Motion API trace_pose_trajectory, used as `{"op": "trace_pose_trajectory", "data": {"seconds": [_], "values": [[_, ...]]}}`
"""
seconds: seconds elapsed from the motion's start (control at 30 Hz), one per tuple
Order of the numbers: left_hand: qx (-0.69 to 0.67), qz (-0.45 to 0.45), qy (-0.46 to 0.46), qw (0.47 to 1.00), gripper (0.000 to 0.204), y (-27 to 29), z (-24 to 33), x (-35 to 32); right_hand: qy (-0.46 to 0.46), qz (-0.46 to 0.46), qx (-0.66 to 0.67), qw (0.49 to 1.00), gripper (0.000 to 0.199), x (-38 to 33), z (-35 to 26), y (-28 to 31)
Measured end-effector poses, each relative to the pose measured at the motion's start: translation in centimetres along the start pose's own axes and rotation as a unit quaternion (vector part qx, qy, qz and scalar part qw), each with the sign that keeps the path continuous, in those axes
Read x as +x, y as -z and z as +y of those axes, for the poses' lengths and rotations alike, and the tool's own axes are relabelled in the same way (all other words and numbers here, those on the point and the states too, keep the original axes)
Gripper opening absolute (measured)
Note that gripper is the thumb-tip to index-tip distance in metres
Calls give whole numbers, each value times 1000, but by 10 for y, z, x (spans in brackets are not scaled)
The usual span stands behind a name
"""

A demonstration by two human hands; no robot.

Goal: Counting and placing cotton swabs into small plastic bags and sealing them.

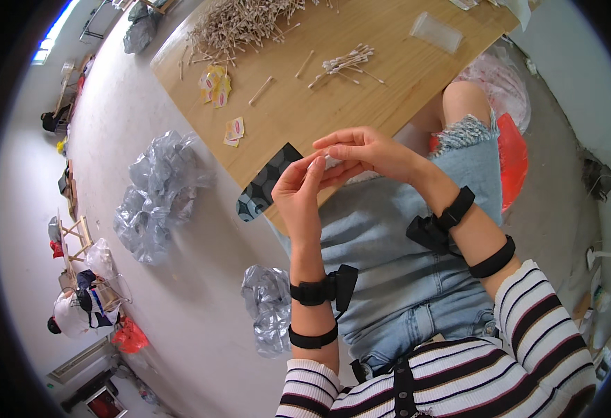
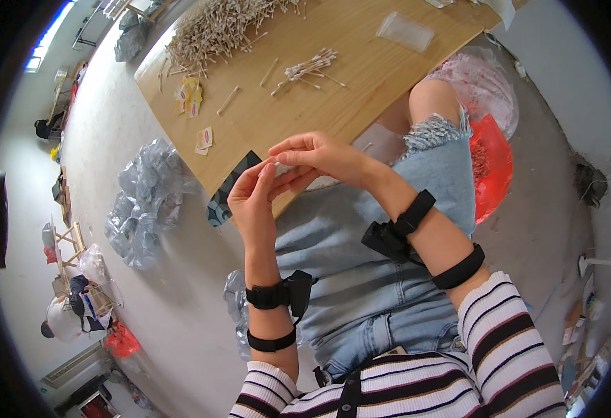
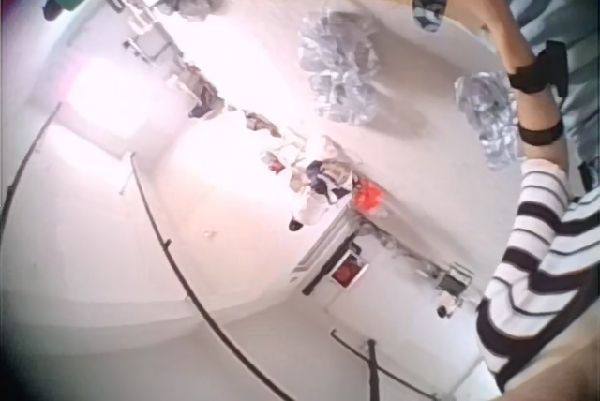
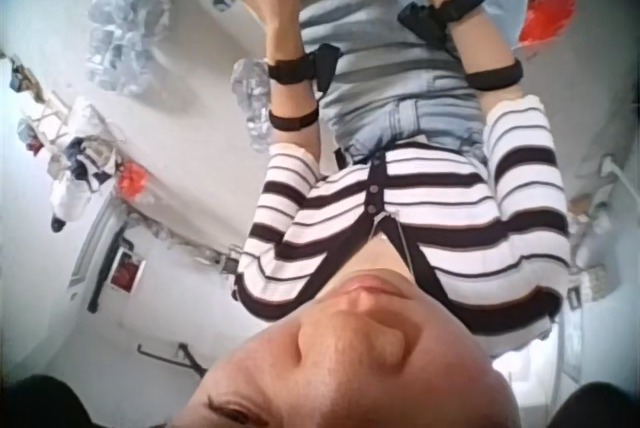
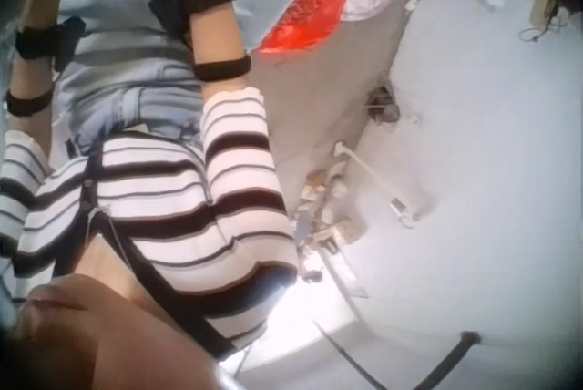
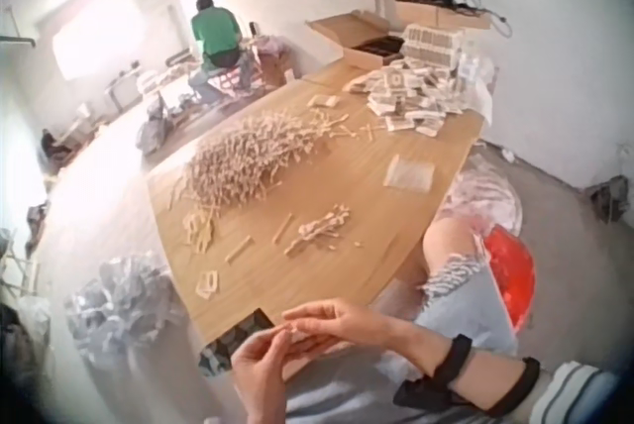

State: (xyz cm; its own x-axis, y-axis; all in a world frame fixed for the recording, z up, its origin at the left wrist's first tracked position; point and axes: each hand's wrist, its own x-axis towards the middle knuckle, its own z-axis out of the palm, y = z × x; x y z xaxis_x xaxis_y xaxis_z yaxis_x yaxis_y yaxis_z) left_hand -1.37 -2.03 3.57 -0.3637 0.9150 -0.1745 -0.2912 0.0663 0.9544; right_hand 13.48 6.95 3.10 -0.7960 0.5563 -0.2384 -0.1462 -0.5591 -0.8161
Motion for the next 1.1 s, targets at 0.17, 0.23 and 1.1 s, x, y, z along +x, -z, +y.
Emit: {"op": "trace_pose_trajectory", "data": {"seconds": [0.17, 0.23, 1.1], "values": [[33, -2, -21, 999, 19, -1, -5, 0, 9, 14, -47, 999, 40, -1, 1, -2], [26, -7, -39, 999, 19, -4, -4, -2, 16, 17, -42, 999, 39, -2, 2, -3], [-69, -35, 5, 997, 26, 7, -14, 0, 7, 18, -108, 994, 40, 1, -5, -1]]}}
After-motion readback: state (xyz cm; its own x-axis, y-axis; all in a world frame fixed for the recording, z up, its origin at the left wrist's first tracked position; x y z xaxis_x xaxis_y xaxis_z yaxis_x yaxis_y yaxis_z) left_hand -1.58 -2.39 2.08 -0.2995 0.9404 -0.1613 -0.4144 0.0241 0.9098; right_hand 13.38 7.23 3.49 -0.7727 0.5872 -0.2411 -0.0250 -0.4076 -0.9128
